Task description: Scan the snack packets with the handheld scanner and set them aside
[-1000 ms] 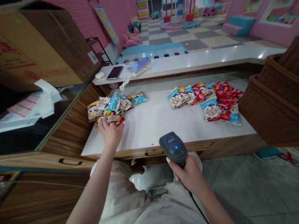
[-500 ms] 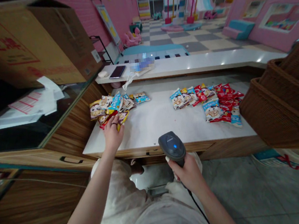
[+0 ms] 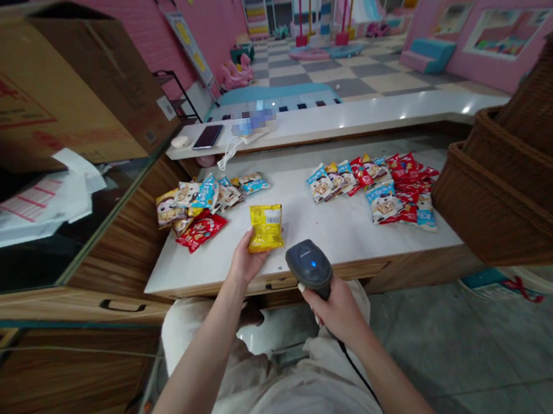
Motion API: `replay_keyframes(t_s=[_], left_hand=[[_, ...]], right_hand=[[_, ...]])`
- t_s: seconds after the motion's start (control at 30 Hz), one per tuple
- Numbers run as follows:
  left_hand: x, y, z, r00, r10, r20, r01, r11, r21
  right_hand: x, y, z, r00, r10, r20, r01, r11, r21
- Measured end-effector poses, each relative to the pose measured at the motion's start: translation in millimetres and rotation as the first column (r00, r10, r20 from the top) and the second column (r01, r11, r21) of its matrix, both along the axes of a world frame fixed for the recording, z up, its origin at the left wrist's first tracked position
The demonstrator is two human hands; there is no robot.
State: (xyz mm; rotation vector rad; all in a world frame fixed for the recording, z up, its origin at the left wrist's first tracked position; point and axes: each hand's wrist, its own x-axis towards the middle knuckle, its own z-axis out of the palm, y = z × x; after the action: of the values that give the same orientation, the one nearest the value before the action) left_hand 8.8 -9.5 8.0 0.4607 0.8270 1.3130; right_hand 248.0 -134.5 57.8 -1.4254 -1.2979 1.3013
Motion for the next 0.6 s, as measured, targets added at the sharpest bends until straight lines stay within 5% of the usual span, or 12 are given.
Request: replay_keyframes(t_s=[0.3,0.6], left_hand=[[-3,-5,-10.2,0.998,-0.049,-0.045,0.051,0.998,0.037],[1,-7,-3.6,0.997,-0.07,-0.043,0.072,0.996,0.055]], right_hand=[[-6,8,13.7,1.0,0.021,-0.01,-0.022,1.0,-0.021],[-9,12,14.4,1.0,0.008,-0.016,-0.008,1.0,-0.007]])
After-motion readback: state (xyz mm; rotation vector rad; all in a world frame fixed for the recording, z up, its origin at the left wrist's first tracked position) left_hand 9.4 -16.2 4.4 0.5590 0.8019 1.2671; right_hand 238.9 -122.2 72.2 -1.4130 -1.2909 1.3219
